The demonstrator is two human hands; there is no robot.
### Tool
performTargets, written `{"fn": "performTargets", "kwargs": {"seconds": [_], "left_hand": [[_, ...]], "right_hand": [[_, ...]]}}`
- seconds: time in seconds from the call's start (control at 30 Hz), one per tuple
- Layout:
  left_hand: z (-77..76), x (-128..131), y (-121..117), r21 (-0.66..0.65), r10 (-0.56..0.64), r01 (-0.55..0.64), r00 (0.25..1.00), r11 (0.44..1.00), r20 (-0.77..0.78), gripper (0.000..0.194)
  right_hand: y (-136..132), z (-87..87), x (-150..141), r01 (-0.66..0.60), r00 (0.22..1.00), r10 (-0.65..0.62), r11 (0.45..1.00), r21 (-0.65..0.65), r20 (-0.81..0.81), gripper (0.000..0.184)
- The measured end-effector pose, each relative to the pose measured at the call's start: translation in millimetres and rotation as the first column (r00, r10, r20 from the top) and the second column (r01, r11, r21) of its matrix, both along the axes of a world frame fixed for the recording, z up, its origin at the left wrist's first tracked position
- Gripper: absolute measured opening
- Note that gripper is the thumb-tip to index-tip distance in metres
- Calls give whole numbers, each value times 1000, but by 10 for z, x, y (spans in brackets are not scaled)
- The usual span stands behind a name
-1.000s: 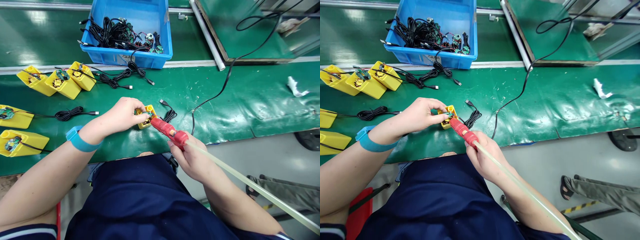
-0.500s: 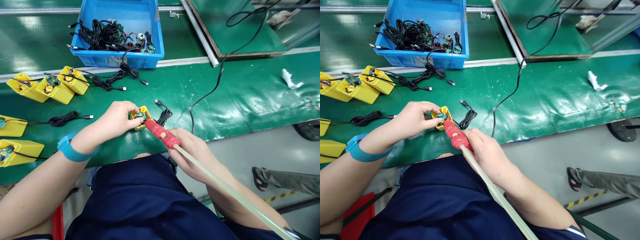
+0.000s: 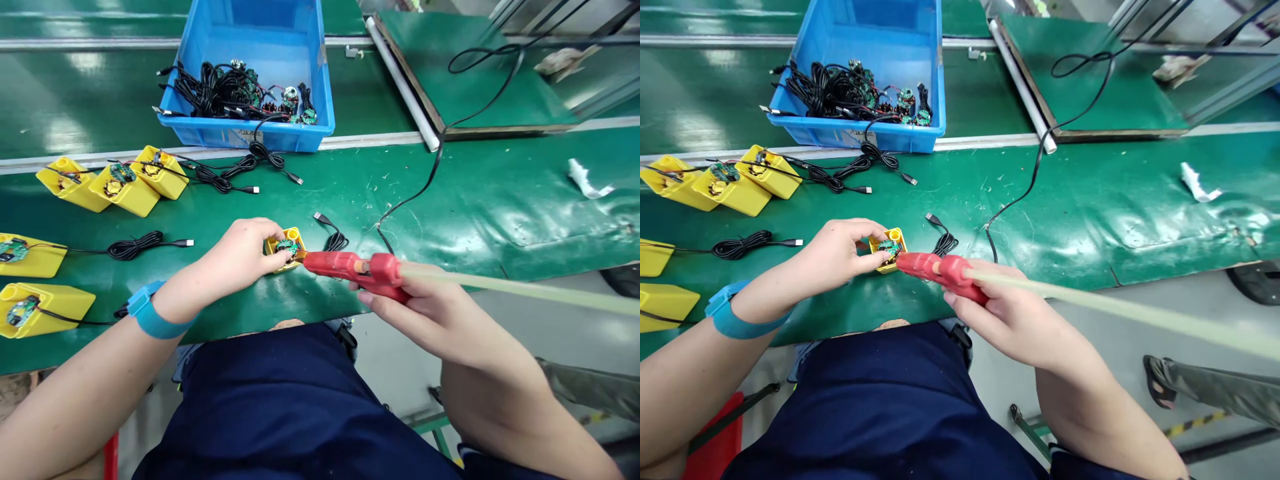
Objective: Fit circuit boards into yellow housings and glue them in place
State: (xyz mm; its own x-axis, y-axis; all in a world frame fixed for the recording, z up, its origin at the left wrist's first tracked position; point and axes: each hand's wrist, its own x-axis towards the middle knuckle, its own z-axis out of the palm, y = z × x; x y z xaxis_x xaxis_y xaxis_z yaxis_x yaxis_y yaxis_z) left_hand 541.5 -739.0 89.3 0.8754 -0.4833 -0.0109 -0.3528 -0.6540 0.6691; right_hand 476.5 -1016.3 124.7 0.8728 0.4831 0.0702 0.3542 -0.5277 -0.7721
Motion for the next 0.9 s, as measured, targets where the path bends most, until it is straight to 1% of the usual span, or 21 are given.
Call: {"fn": "performTargets", "kwargs": {"seconds": [0.07, 0.1, 0.17, 0.2, 0.23, 0.27, 0.33, 0.37, 0.43, 0.5, 0.53, 0.6, 0.63, 0.67, 0.7, 0.73, 0.77, 0.8, 0.83, 0.87, 0.9], "left_hand": [[-17, -9, 9, 11, 7, -7, 1000, 1000, 14, 17], [-24, -20, 10, 18, 7, -7, 1000, 1000, 29, 16], [-28, -56, -1, 48, -6, 2, 997, 999, 80, 15], [-21, -81, -14, 74, -10, 1, 993, 997, 115, 15], [-9, -107, -31, 106, -13, -4, 988, 994, 152, 13], [8, -133, -51, 142, -16, -10, 983, 990, 182, 12], [48, -172, -92, 202, -29, -13, 978, 979, 205, 11], [65, -182, -109, 220, -37, -8, 979, 975, 200, 10], [85, -185, -133, 233, -51, 8, 983, 972, 177, 9], [78, -176, -144, 227, -41, 3, 986, 974, 161, 7], [67, -171, -146, 223, -29, -7, 987, 975, 156, 6], [45, -165, -149, 210, -6, -27, 989, 977, 151, 5], [39, -163, -151, 202, -1, -29, 989, 979, 148, 6], [39, -162, -153, 195, -1, -28, 990, 980, 144, 6], [45, -159, -154, 190, -5, -22, 990, 982, 139, 6], [58, -154, -156, 188, -15, -10, 991, 982, 133, 7], [75, -147, -158, 188, -26, 1, 991, 982, 129, 7], [94, -138, -159, 188, -37, 13, 991, 982, 127, 7], [113, -129, -159, 187, -51, 27, 991, 982, 125, 9], [129, -120, -159, 184, -66, 42, 990, 982, 125, 12], [140, -113, -158, 178, -78, 55, 989, 982, 127, 16]], "right_hand": [[-117, -111, 22, 73, 983, -46, 986, 152, -176, 11], [-177, -183, 43, 109, 959, -39, 965, 237, -280, 14], [-287, -336, 108, 191, 900, 4, 895, 402, -436, 22], [-337, -408, 151, 235, 878, 20, 852, 468, -478, 26], [-386, -470, 201, 280, 866, 14, 815, 508, -500, 30], [-437, -522, 258, 325, 859, -22, 795, 512, -511, 33], [-556, -599, 385, 407, 849, -139, 787, 463, -509, 35], [-629, -631, 453, 446, 845, -223, 794, 412, -486, 35], [-798, -697, 587, 523, 834, -409, 800, 295, -371, 37], [-963, -770, 699, 587, 808, -546, 778, 223, -223, 35], [-1022, -801, 737, 627, 778, -616, 755, 189, -120, 32], [-1038, -834, 763, 721, 659, -740, 672, 170, 134, 24], [-981, -826, 747, 758, 580, -769, 630, 169, 267, 19], [-877, -801, 712, 769, 531, -758, 619, 162, 378, 15], [-732, -759, 663, 751, 518, -725, 640, 165, 454, 14], [-554, -704, 604, 668, 621, -639, 734, 120, 454, 14], [-358, -642, 543, 516, 738, -505, 850, 107, 447, 17], [-157, -579, 488, 336, 817, -358, 933, 132, 453, 18], [33, -524, 445, 184, 882, -213, 977, 109, 419, 21], [202, -480, 415, 48, 911, -82, 995, 92, 405, 23], [341, -453, 399, -47, 923, 15, 996, 74, 386, 25]]}}
